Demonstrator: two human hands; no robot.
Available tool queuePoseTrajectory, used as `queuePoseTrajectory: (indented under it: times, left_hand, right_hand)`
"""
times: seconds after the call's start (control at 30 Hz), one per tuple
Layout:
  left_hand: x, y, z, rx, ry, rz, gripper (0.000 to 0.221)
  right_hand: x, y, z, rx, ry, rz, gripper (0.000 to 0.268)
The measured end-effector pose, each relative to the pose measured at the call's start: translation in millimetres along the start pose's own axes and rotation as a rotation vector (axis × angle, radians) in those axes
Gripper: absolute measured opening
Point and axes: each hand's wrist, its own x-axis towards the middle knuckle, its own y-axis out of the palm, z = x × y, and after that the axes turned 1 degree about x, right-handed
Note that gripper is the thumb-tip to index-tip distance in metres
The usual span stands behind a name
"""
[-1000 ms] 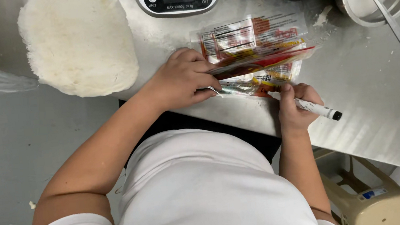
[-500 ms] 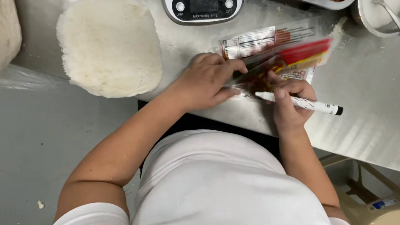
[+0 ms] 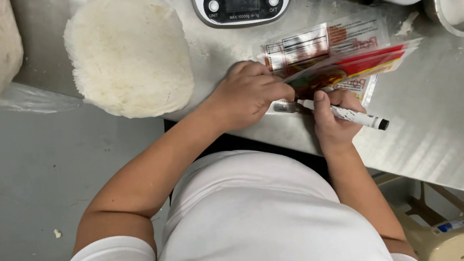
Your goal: The person sorts through a stack of plastic food packaging, counts them, and writes on one of the packages with a marker.
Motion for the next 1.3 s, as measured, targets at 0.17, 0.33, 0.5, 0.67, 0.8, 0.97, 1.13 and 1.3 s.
queuePoseTrajectory:
  times: [0.17, 0.33, 0.5, 0.67, 0.8, 0.97, 1.13, 1.3]
  left_hand:
    - [6, -8, -4, -0.117, -0.096, 0.028, 0.03]
    - [1, -1, 2, -0.025, 0.007, -0.001, 0.024]
    - [3, -6, 0, 0.038, 0.059, -0.008, 0.01]
    - [-1, -4, 3, 0.029, 0.077, 0.038, 0.027]
    - [-1, -4, 4, 0.021, 0.072, 0.056, 0.028]
    - [2, -11, 2, -0.007, 0.058, 0.116, 0.028]
    - [3, -12, -1, 0.0, 0.055, 0.12, 0.027]
    - [1, -11, -1, -0.003, 0.064, 0.096, 0.027]
  right_hand:
    - [9, 14, 20, -0.019, -0.023, 0.057, 0.031]
    - [1, 0, 0, -0.006, -0.019, 0.058, 0.029]
    - [4, -2, 9, -0.015, -0.019, 0.099, 0.03]
    - [4, -3, 17, -0.134, -0.036, 0.193, 0.03]
    - [-14, -33, -14, 0.059, -0.062, -0.07, 0.028]
    - [-21, -93, -44, 0.009, 0.06, -0.108, 0.038]
    - [-22, -83, -27, -0.046, 0.056, -0.066, 0.035]
    - [-16, -74, -13, -0.108, 0.024, -0.027, 0.037]
